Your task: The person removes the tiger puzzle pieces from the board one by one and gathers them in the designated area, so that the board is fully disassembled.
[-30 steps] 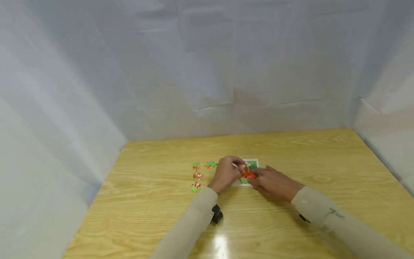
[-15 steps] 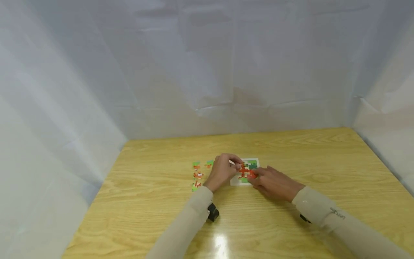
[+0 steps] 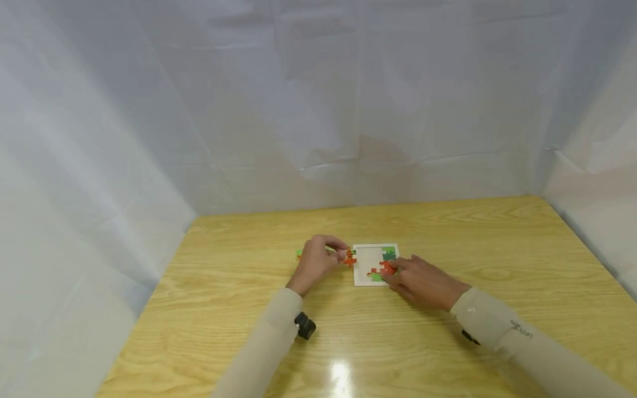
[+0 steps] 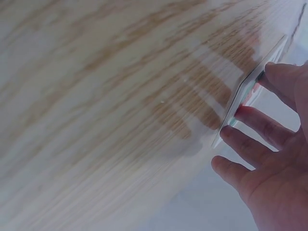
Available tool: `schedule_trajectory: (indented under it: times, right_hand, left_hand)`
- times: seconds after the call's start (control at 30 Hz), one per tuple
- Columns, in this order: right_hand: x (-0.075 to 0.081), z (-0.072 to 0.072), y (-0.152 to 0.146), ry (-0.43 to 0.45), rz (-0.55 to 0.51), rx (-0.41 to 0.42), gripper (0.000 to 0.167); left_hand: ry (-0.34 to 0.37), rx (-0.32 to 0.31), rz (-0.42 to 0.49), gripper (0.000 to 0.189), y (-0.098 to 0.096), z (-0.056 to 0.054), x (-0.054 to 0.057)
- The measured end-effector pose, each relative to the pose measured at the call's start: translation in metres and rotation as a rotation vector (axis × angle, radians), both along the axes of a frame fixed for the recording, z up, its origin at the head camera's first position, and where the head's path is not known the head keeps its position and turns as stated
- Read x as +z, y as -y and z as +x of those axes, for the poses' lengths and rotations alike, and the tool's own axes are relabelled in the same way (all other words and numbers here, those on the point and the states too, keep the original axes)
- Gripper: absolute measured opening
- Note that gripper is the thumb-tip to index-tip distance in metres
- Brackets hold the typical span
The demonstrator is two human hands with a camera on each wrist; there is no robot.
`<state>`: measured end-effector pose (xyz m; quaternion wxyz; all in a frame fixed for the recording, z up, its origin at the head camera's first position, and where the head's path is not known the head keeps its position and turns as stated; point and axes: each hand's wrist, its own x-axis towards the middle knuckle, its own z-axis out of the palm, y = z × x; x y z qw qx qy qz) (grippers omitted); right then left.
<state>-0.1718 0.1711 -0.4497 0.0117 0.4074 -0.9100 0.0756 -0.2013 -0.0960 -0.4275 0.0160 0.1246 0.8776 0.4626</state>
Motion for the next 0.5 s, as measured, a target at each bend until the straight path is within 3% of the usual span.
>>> schedule_trajectory:
  times: [0.5]
  right_hand:
    - [-0.004,0.003,-0.002,0.060,-0.051,-0.011,0.033]
  left_hand:
    - [0.030,0.071,-0.042,0.008,0.038,0.005,-0.006]
